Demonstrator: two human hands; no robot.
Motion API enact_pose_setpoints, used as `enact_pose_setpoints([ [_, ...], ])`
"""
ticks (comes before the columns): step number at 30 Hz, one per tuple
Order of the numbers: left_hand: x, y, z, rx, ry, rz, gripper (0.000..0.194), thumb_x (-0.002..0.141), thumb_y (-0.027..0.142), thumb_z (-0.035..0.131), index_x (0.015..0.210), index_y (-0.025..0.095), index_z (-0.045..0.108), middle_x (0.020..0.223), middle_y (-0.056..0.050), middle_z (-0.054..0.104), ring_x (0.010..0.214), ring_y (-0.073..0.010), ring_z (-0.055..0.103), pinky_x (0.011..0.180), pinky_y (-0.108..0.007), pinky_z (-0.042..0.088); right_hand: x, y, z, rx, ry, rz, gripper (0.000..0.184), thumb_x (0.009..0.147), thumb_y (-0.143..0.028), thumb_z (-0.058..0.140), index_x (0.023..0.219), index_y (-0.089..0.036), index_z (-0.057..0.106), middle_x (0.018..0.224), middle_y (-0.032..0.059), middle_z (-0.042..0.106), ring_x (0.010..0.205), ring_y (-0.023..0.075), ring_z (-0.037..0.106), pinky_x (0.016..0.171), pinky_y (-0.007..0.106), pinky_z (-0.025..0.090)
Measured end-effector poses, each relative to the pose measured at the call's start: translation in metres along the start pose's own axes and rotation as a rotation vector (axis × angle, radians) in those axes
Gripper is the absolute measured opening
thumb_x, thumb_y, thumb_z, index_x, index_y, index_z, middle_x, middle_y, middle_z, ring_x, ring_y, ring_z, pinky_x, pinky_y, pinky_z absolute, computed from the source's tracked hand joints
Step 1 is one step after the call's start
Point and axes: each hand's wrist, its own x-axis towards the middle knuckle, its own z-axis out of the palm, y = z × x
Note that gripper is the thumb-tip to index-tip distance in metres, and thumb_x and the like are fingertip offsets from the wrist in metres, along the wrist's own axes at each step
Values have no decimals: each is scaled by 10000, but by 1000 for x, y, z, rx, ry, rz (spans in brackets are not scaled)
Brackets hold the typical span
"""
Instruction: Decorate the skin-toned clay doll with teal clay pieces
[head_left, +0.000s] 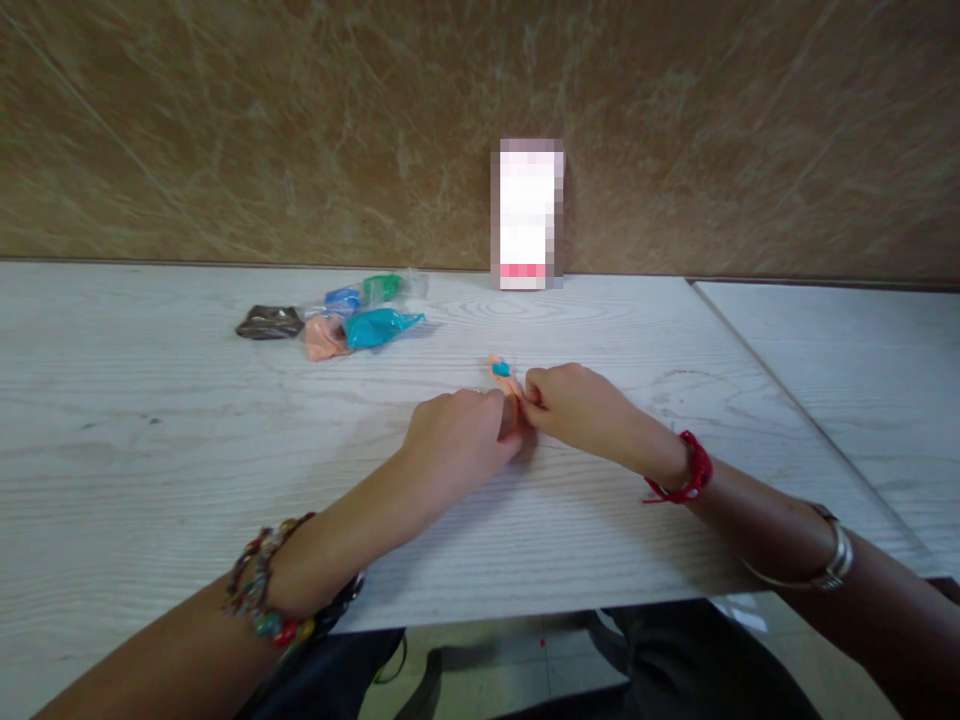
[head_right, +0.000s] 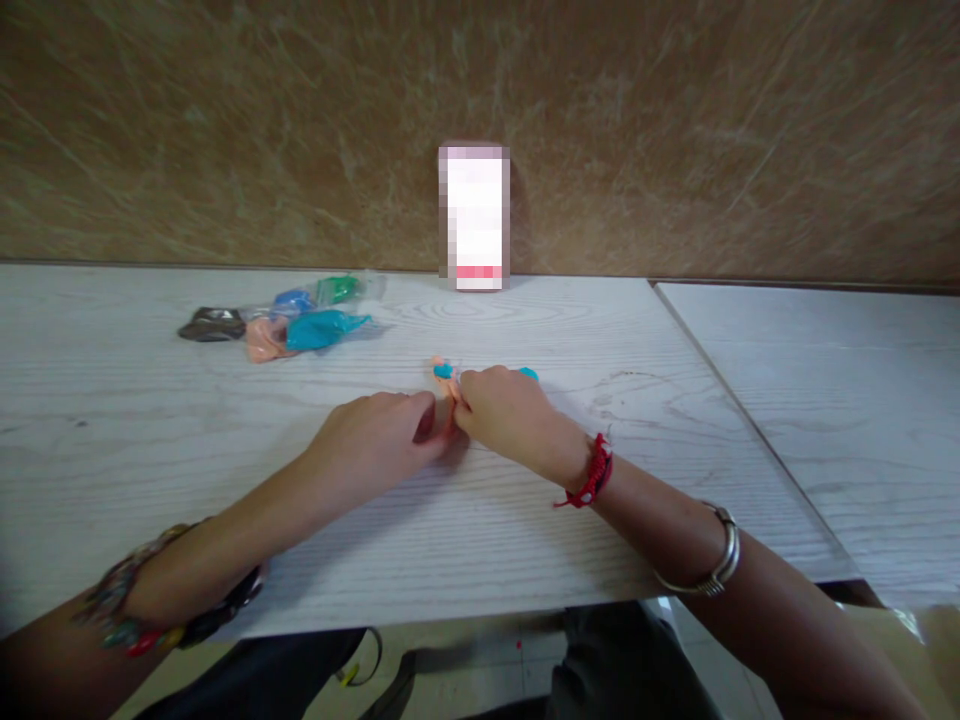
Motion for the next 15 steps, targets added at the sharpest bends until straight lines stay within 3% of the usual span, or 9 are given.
enact_pose_setpoints([
  [5,2,0,1,-25,-64,-19,338,850,308,329,823,188,644,765,-84,666,683,-251,626,536,-314,386,0,0,-1,19,6,41,300,861,-319,399,740,-174,632,663,47,644,583,144,538,483,253,233],
  [15,3,-12,1,13,-55,-63,371,840,369,335,738,182,638,690,-93,636,631,-247,591,503,-297,319,-2,3,-7,63,22,72,364,868,-413,412,749,-158,644,671,53,648,567,125,501,493,244,242],
])
